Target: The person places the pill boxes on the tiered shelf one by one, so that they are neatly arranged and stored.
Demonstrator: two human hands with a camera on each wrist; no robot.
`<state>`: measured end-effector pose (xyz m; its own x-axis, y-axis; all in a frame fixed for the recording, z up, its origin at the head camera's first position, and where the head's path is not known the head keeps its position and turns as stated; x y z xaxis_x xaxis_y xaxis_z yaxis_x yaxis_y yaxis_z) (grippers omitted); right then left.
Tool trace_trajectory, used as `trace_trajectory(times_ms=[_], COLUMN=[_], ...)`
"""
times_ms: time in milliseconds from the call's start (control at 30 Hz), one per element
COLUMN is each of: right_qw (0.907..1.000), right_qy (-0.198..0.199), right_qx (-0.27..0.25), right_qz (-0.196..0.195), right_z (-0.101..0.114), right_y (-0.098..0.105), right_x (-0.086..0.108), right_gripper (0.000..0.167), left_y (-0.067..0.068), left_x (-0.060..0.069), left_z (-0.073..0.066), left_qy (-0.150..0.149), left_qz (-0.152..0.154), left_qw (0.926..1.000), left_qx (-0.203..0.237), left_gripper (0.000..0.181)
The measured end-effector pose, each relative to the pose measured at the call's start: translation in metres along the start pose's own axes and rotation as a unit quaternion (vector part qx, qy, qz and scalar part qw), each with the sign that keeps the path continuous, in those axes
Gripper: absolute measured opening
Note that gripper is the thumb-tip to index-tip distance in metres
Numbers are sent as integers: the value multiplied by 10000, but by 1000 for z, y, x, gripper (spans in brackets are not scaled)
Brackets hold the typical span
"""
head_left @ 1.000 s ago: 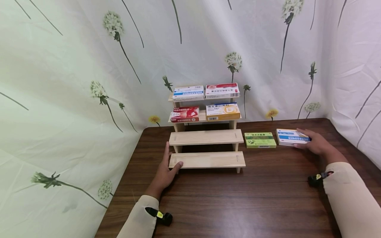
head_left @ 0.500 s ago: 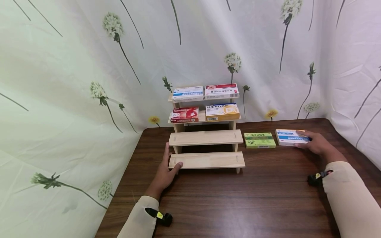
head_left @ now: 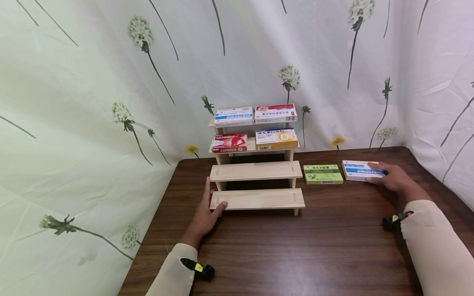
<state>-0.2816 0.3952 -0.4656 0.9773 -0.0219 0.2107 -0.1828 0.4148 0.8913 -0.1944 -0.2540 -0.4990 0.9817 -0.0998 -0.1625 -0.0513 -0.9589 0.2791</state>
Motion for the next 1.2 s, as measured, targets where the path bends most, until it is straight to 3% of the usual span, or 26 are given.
trace_trajectory(times_ms=[700,1200], right_qw=[9976,9960], right_qy=[331,245], right_qx=[83,-218], right_qz=[-605,-836], right_z=[3,6], right_y=[1,0], right_x=[6,11], right_gripper=[82,84], left_y=[0,0], left_x=[0,0], left_z=[-1,0], left_qy=[19,84], left_qz=[-14,-33], left_qw=[10000,10000], left_qx=[86,33], left_gripper=[103,104])
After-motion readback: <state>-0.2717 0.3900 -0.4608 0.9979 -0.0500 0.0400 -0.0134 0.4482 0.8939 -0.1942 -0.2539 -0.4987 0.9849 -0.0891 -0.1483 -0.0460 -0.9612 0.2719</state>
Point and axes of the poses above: each hand's wrist, its own x-axis away from the middle knuckle, its own y-axis out of the back of the hand, z = x × y, the point moved 1 cm from there along -x, towards the middle knuckle, and after that the axes turned 15 degrees about x, right-handed, at the moved point
